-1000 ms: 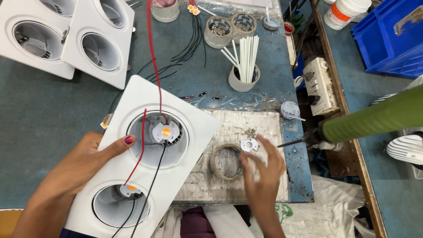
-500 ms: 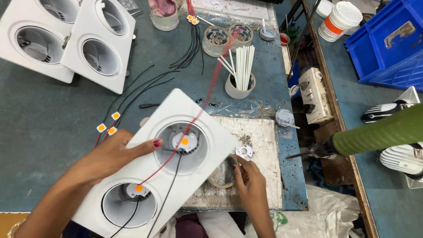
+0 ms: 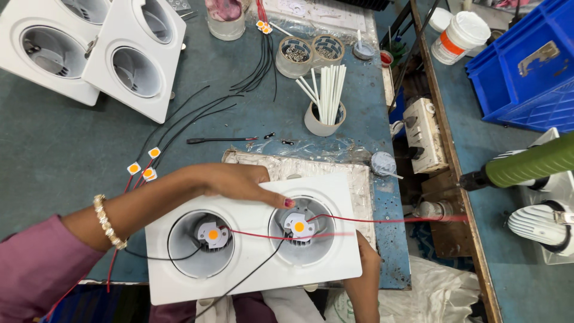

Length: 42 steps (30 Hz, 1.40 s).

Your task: The person assembles a dual LED light fixture by inserting LED modules into the housing, connecting red and black wires, and securing components with a green power drill. The finished unit is placed into a blue crate.

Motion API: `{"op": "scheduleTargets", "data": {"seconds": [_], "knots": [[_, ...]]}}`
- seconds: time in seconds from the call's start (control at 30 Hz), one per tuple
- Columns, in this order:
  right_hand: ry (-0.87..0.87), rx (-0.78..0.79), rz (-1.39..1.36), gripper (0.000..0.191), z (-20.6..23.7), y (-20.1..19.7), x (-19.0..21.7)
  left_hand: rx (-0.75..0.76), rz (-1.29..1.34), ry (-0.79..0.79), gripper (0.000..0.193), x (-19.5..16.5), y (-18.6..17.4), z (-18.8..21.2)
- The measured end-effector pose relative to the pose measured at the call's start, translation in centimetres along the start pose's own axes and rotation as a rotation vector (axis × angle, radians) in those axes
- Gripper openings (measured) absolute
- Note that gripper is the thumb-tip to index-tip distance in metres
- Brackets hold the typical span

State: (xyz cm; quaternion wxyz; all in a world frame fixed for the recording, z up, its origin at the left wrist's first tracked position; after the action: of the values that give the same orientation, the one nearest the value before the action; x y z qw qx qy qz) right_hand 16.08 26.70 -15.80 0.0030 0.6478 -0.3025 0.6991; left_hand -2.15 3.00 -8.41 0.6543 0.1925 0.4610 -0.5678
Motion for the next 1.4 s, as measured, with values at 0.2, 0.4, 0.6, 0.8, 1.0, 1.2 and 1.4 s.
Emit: {"op": "scheduleTargets", "data": {"seconds": [0.2, 0.4, 0.6, 0.8, 1.0, 1.2, 1.4], "knots": [[0.152, 0.032, -0.071, 0.03, -0.5, -2.3, -6.2, -0.028, 0.047, 0.05, 0.099, -0.4, -0.9, -1.5], [-0.001, 0.49, 0.269, 0.052, 0.4, 1.7, -14.4, 0.143, 0.025, -0.017, 0.11, 2.0, 0.6, -3.6], [-0.011, 0.565, 0.062, 0.063, 0.1, 2.9, -14.3, 0.168, -0.065, -0.024, 0.109, 3.8, 1.2, -5.1], [0.265, 0.187, -0.534, 0.046, -2.3, -0.4, -5.1, 0.056, -0.174, -0.062, 0.094, 3.6, 0.2, -5.1], [-0.059, 0.176, -0.215, 0.045, -1.2, -1.5, 5.3, 0.015, -0.277, 0.115, 0.077, 1.7, 0.2, -7.1], [-0.122, 0.273, 0.211, 0.07, -0.3, 2.1, 9.4, 0.055, -0.178, 0.066, 0.065, 1.0, 1.3, -7.4], [-0.466, 0.044, 0.519, 0.084, -0.9, 2.3, 14.2, 0.176, 0.08, 0.089, 0.061, 1.2, 2.1, -8.4]]}}
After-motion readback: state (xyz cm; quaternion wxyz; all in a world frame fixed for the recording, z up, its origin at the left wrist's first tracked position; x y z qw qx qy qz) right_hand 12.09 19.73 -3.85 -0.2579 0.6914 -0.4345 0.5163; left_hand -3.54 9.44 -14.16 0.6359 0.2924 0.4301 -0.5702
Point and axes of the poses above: each hand's wrist, its own z-axis away from the middle knuckle, its own y-axis out of the palm, x = y × z, the point moved 5 cm from there along -z, towards the middle knuckle, and after that the axes turned 4 degrees about y, right-handed, at the moved point
